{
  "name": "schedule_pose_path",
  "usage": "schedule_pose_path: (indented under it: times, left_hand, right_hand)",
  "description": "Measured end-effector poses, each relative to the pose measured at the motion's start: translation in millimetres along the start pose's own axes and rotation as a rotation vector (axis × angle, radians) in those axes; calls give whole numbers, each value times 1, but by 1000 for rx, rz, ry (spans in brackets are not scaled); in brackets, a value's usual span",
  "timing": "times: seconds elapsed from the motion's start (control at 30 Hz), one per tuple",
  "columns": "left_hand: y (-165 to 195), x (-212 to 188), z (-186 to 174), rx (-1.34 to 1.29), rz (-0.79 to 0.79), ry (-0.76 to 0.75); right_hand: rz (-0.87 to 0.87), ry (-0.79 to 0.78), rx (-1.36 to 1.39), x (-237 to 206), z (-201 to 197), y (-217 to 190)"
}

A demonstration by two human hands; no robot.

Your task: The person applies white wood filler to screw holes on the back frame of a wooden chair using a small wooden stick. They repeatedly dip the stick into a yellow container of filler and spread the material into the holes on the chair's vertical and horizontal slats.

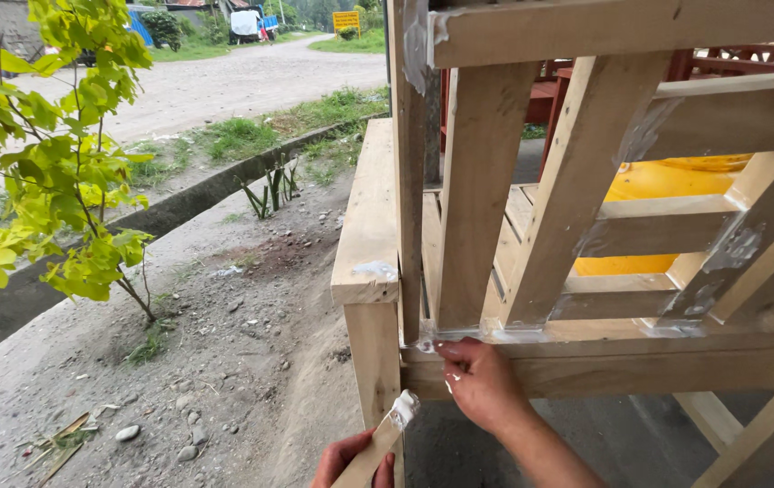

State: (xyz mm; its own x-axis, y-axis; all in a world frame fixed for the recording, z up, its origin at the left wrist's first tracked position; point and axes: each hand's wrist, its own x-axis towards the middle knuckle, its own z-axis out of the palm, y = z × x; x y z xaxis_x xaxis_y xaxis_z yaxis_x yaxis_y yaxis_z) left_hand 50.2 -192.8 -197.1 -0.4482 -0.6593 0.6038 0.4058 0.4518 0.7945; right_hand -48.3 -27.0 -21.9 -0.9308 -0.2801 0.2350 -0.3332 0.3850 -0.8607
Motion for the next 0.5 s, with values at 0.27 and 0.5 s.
schedule_pose_path:
  times: [0.27, 0.5]
  left_hand:
    - [-1, -1, -8, -5, -73, -55]
    - [-5, 0, -11, -45, 1, -16]
  right_hand:
    - [-120, -17, -414, -14, -4, -29]
    - [-272, 2, -580, -24, -3, -40]
